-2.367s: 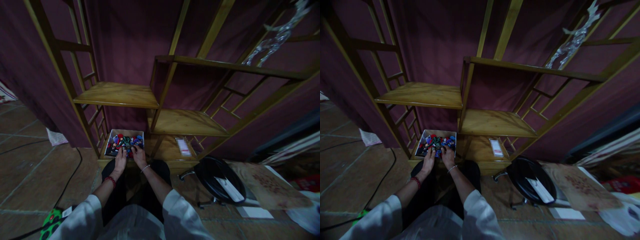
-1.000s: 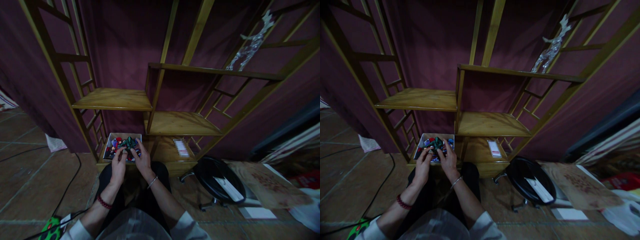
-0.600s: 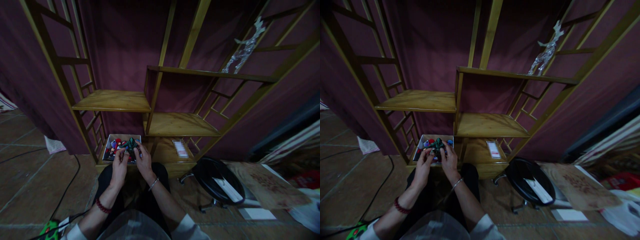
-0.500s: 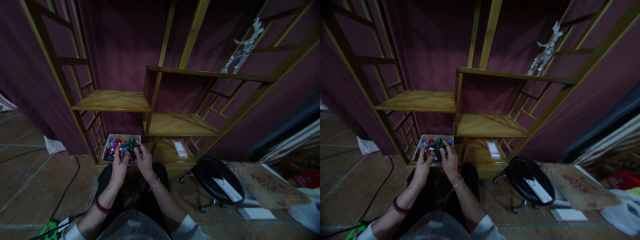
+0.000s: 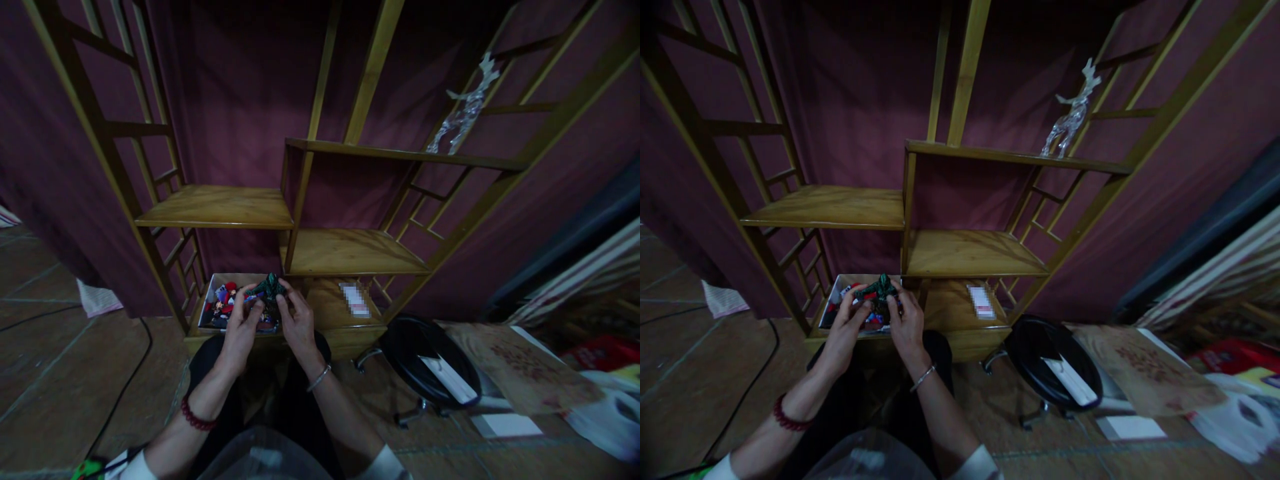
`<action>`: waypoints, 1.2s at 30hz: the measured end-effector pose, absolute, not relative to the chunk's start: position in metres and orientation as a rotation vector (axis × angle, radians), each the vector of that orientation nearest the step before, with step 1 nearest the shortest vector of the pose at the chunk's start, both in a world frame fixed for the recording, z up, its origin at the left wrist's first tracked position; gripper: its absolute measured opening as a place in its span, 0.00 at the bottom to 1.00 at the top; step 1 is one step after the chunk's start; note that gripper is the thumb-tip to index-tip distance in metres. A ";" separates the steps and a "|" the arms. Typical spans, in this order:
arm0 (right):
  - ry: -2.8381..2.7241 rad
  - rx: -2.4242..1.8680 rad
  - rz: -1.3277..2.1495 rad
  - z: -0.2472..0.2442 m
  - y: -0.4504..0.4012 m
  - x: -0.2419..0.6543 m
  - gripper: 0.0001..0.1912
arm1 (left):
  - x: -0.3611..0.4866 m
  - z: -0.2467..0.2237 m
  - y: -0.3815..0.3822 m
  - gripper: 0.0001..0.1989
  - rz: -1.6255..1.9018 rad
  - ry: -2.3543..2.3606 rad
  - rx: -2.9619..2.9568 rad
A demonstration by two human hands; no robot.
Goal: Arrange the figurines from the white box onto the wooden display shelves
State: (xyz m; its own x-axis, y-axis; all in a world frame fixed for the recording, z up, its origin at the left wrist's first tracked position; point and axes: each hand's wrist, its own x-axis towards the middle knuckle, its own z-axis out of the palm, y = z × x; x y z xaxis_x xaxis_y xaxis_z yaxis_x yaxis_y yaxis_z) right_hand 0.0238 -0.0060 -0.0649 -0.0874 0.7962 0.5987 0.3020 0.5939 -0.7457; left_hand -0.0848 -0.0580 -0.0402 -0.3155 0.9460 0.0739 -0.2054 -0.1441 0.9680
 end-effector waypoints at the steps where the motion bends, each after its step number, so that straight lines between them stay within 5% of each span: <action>1: -1.649 -0.920 0.533 -0.063 -0.006 0.026 0.16 | -0.084 -0.037 -0.059 0.22 1.606 1.198 0.954; 36: -1.451 -0.875 0.637 0.000 -0.024 0.094 0.23 | -0.038 0.042 -0.035 0.25 1.438 1.057 1.292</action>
